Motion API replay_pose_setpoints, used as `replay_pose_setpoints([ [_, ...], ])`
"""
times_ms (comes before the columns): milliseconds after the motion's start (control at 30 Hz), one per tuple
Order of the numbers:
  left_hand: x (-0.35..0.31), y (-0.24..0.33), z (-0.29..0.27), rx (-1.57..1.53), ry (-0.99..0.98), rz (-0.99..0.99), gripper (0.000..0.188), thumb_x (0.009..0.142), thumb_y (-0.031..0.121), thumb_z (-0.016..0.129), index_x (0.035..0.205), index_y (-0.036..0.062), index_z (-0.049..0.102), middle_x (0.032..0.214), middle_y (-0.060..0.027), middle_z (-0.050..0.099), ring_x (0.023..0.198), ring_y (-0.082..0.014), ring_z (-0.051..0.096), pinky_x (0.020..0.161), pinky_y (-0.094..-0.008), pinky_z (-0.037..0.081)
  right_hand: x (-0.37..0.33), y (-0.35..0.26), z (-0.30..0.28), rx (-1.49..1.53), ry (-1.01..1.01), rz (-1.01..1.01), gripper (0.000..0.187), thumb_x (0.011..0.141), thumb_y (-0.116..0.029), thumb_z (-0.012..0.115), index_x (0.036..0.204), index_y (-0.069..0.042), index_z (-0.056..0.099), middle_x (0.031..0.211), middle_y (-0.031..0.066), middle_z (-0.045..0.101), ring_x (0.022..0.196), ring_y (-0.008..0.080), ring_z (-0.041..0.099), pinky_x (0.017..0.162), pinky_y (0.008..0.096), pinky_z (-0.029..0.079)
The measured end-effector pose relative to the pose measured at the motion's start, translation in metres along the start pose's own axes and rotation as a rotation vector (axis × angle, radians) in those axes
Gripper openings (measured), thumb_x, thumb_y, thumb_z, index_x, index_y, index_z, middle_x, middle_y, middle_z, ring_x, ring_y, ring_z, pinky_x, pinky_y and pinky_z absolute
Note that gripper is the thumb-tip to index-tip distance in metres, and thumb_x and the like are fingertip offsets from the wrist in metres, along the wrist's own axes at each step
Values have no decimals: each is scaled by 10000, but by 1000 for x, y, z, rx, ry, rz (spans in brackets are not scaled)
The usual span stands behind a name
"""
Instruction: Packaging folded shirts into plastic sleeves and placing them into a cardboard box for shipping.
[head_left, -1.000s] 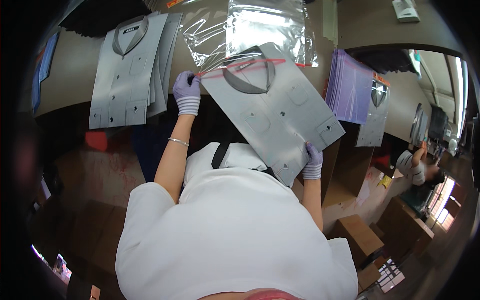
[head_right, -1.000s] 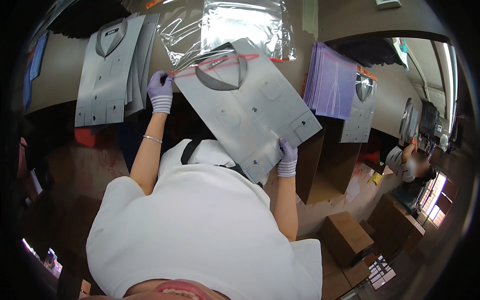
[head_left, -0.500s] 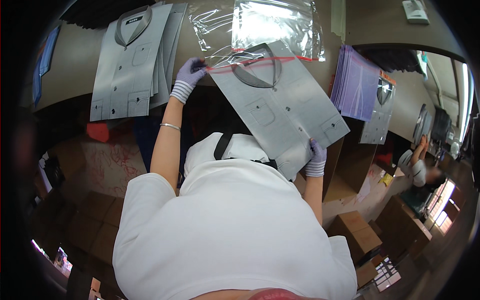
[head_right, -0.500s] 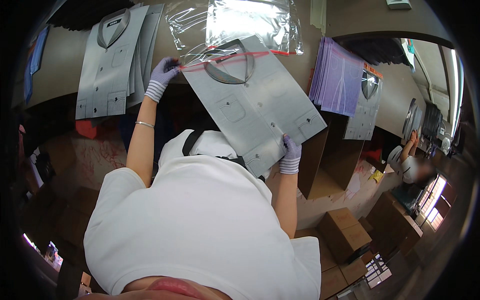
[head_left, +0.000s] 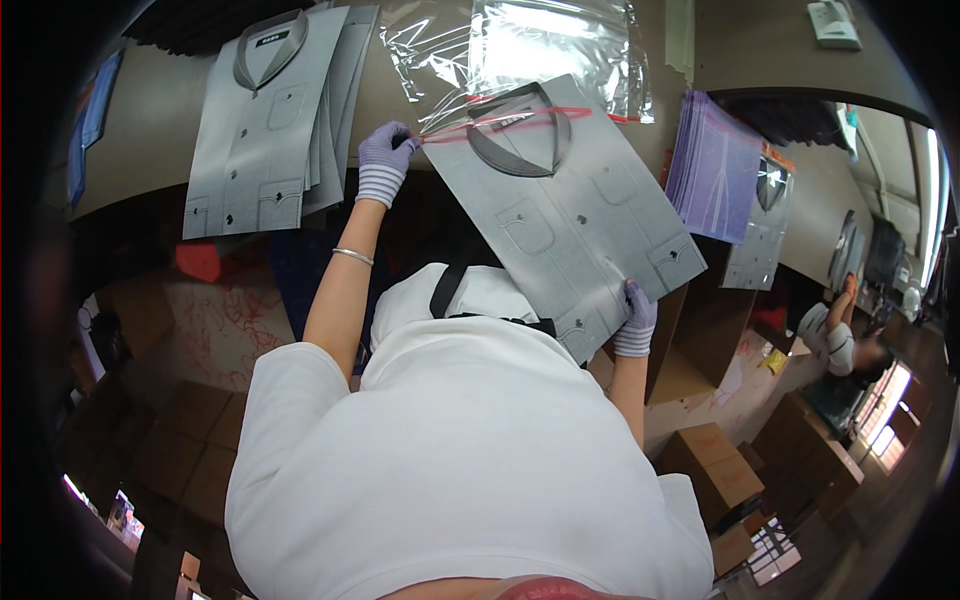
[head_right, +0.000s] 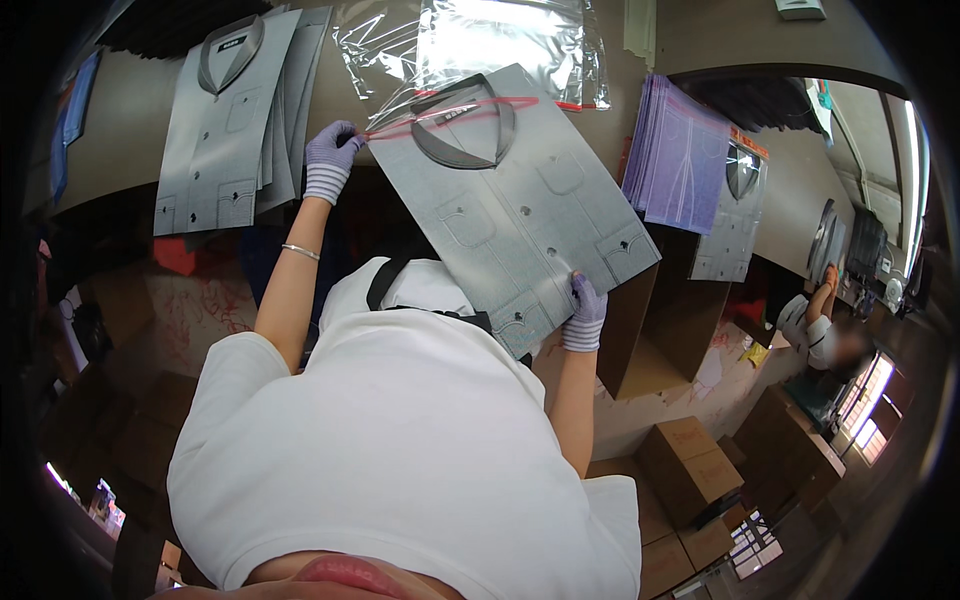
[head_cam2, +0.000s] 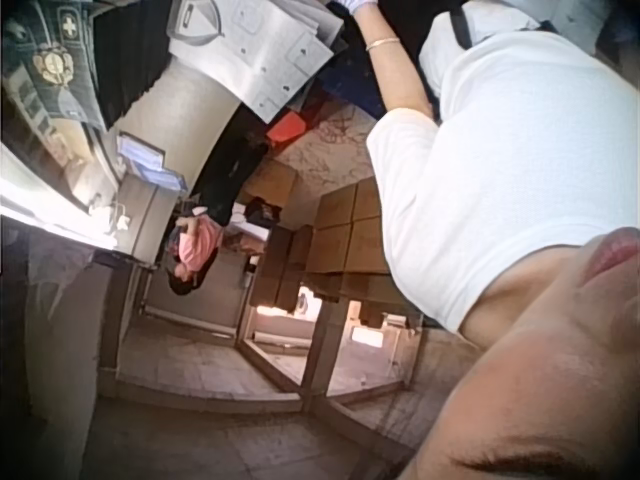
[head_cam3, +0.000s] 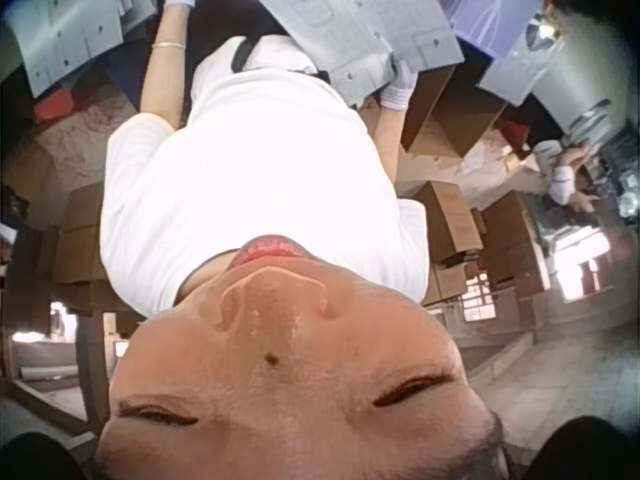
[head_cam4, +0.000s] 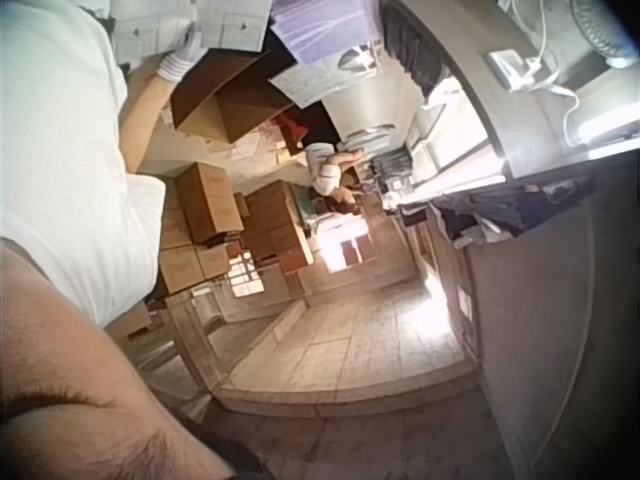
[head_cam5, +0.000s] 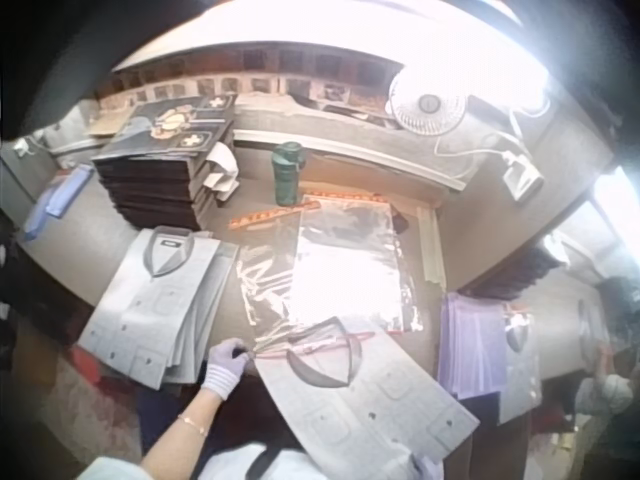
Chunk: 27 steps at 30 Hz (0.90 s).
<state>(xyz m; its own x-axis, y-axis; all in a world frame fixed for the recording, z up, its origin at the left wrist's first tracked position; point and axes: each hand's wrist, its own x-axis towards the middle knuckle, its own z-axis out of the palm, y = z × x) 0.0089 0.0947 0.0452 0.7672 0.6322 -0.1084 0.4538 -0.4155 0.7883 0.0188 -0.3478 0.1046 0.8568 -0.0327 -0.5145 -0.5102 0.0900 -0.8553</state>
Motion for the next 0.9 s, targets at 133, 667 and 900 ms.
replay_pose_setpoints([
  [133, -10, -12, 4, -182, 9, -4, 156, 692, 100, 697, 784, -3, 623, 711, -125, 620, 636, -207, 602, 645, -287, 484, 0, 7, -2, 56, 24, 3, 384, 712, -197, 675, 1026, -28, 532, 870, 14, 524, 760, 120, 476, 701, 256, 401],
  [667, 93, -21, 81, -455, -165, -339, 264, 840, 200, 530, 1002, -3, 571, 905, -118, 623, 760, -210, 604, 696, -332, 477, 82, 40, 43, -279, -392, 683, 344, 787, -294, 661, 967, -14, 577, 884, 118, 630, 777, 235, 618, 649, 351, 524],
  [900, 109, 4, 82, -877, -225, -597, 268, 818, 109, 563, 1040, -40, 549, 900, -118, 624, 737, -210, 620, 622, -322, 527, 222, -31, 61, -994, -369, -168, 264, 788, -249, 577, 794, 8, 636, 665, 124, 623, 624, 201, 606, 603, 291, 461],
])
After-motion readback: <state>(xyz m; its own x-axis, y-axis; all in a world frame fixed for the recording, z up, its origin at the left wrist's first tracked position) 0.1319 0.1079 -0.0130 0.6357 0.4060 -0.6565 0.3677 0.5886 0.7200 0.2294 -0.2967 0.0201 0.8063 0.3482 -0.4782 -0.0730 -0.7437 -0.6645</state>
